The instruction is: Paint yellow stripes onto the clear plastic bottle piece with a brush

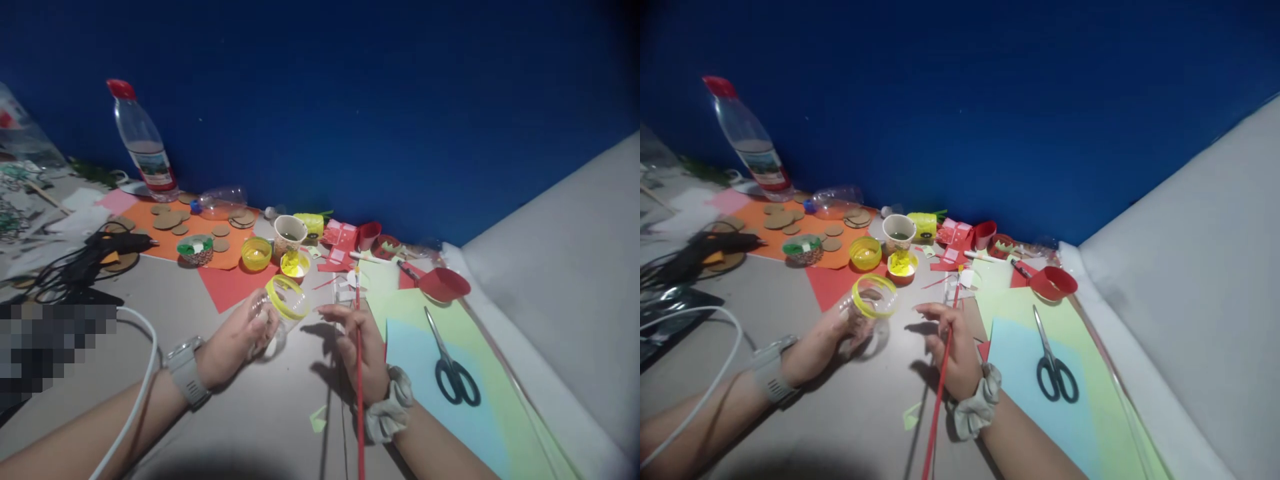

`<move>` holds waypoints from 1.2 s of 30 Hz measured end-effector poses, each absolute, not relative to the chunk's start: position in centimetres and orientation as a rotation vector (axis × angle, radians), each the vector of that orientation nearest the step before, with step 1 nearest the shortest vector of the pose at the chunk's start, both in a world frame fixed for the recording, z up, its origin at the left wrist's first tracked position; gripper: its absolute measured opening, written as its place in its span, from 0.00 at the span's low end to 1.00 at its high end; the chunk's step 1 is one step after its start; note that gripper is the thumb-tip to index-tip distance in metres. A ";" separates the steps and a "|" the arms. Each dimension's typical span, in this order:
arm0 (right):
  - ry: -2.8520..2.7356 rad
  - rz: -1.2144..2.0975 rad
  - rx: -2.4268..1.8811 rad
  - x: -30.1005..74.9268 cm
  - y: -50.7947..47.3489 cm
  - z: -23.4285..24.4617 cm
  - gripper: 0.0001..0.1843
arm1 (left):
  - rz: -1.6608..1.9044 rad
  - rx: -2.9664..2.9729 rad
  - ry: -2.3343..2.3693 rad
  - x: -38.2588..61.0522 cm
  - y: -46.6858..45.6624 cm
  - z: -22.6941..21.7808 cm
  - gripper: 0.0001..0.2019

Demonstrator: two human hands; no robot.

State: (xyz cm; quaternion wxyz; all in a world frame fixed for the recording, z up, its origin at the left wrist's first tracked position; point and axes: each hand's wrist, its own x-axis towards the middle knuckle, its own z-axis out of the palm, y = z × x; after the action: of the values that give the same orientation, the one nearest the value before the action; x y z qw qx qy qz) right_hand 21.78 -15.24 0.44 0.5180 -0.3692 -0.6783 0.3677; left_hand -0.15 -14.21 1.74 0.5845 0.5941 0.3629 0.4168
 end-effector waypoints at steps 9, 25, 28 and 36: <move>-1.550 1.314 -0.895 21.2 -15.2 0.8 0.31 | 0.771 1.233 0.669 2.8 -15.7 2.4 0.20; -1.290 1.186 -0.914 21.7 -14.5 1.7 0.24 | 0.859 1.138 0.659 6.7 -13.6 0.7 0.19; -1.244 1.184 -0.901 21.8 -14.0 -0.1 0.24 | 0.867 1.108 0.670 7.0 -13.4 0.5 0.19; -1.222 1.199 -0.850 21.6 -13.8 -1.0 0.21 | 0.874 1.088 0.642 7.1 -13.3 0.2 0.20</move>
State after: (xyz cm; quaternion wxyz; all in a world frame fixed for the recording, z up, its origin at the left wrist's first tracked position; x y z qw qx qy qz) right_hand 21.65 -13.76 -1.00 0.5769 -0.3632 -0.5222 0.5124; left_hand 7.07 -13.30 0.20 0.7191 0.4921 0.2905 0.3954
